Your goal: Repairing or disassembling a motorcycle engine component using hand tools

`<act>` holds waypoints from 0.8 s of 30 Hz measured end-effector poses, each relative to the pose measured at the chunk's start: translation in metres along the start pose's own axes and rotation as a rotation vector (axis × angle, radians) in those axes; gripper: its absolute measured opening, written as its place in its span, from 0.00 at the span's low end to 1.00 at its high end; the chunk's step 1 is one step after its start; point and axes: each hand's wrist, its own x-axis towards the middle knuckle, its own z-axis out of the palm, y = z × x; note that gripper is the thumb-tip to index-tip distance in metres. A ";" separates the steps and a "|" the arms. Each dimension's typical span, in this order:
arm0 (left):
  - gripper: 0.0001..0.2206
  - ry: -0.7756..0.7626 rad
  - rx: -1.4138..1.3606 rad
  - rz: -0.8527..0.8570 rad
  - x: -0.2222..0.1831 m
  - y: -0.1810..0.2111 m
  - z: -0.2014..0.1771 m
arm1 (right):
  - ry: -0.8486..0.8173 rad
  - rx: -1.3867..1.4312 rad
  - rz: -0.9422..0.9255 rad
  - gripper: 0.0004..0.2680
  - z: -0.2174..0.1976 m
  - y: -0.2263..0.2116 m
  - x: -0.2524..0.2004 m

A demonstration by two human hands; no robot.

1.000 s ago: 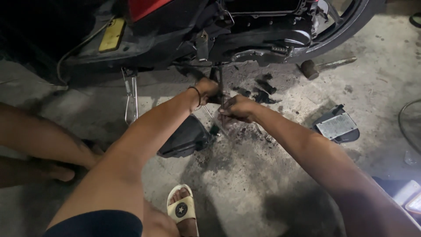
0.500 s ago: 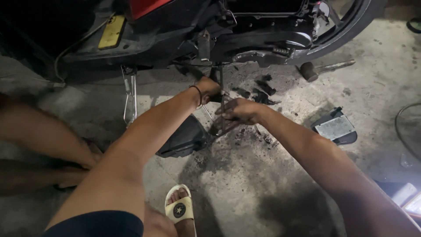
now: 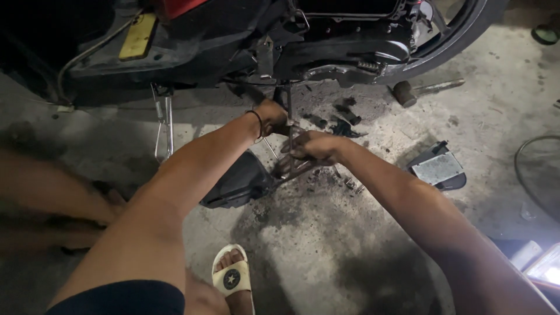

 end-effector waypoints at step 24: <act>0.07 0.192 -1.438 -0.366 0.007 0.000 0.012 | 0.129 0.310 -0.055 0.20 -0.004 0.063 0.064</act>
